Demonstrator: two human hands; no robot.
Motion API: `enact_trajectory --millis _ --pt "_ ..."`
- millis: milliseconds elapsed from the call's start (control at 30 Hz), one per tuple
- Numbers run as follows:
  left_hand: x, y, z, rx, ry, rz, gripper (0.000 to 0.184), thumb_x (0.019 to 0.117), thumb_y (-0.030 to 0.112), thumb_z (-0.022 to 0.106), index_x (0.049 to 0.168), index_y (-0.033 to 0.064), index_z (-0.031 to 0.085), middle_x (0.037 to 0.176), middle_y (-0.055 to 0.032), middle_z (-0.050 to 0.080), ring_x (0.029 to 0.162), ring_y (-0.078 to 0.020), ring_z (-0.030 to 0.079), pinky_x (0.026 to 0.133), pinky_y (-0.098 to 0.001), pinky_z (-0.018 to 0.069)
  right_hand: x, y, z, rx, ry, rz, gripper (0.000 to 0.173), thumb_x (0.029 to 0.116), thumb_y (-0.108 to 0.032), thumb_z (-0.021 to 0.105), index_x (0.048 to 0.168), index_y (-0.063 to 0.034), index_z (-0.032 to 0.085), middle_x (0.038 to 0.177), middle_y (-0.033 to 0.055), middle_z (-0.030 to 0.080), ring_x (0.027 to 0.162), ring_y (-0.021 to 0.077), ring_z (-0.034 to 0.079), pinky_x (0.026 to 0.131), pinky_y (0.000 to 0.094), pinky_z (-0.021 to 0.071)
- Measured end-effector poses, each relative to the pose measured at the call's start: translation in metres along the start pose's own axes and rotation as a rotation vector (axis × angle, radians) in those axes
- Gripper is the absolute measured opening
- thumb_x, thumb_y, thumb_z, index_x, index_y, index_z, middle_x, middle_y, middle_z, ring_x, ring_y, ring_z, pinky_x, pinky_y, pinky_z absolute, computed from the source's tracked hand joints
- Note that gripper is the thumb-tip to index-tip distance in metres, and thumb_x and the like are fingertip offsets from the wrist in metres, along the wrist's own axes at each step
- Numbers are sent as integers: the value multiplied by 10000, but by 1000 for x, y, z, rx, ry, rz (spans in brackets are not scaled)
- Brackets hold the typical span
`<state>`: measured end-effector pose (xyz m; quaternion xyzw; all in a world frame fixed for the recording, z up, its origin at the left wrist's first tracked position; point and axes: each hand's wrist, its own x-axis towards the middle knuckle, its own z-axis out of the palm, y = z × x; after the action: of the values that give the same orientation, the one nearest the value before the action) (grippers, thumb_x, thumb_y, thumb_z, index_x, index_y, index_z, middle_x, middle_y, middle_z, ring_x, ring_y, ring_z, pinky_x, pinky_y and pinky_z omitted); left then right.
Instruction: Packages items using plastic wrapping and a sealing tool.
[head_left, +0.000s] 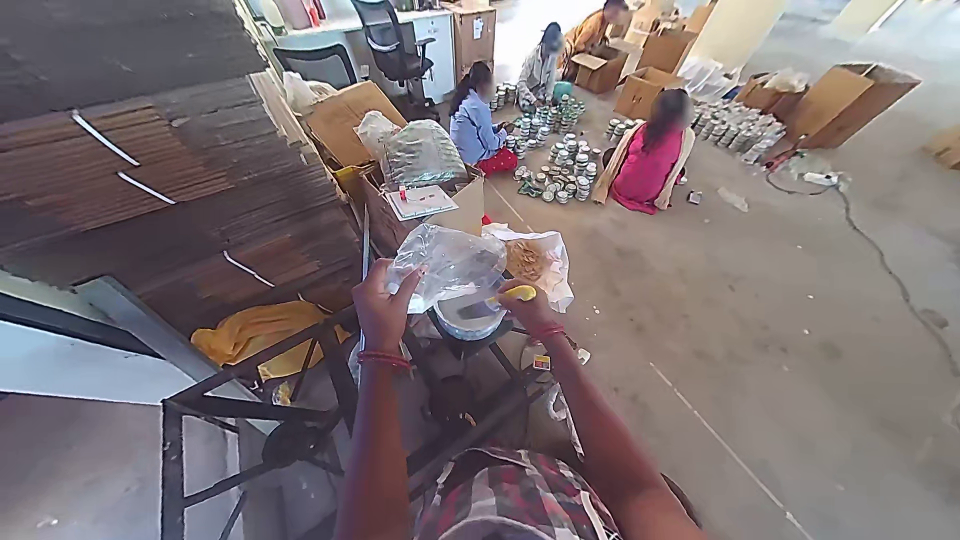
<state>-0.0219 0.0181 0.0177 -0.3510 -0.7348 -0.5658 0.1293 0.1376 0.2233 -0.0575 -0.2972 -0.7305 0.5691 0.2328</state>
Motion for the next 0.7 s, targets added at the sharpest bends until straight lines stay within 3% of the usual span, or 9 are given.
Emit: enact_trajectory --millis 167,267,367,500,567,700 --pt "-1 3 -2 34 -29 7 282 910 230 786 1067 10 704 907 -117 728 821 -138 704 789 -366 573 6 7 -5 -9 167 -13 173 953 -146 730 1077 -30 699 918 109 727 694 184 699 662 385 614" --pt "-1 2 0 41 -27 -9 279 911 224 788 1069 12 701 905 -122 730 809 -147 707 784 -378 576 5 10 7 107 88 35 188 940 -75 725 1110 -6 684 991 118 723 751 180 710 659 359 624" --pt "1 -3 0 42 -12 -2 277 907 218 786 1068 10 699 902 -117 730 818 -133 709 793 -360 579 -7 3 -6 63 26 51 171 930 -78 738 1076 -2 690 979 108 727 743 171 720 670 348 633" --pt "1 -3 -1 64 3 26 320 917 249 779 1085 -9 691 906 -137 720 825 -155 700 790 -379 568 0 15 -21 8 187 -20 169 940 -146 738 1058 -30 701 885 97 727 680 167 695 655 371 612" --pt "2 -4 1 55 2 26 304 921 247 775 1074 -2 692 906 -128 722 827 -146 703 796 -371 572 5 16 -13 31 220 -26 173 947 -127 730 1074 -13 700 903 103 727 686 169 694 646 364 613" --pt "6 -7 3 67 2 -1 310 915 241 782 1084 -5 699 932 -145 728 859 -181 710 828 -419 570 -5 7 -2 -2 47 -37 182 923 -102 743 1077 -12 707 1007 97 724 759 151 704 691 342 623"
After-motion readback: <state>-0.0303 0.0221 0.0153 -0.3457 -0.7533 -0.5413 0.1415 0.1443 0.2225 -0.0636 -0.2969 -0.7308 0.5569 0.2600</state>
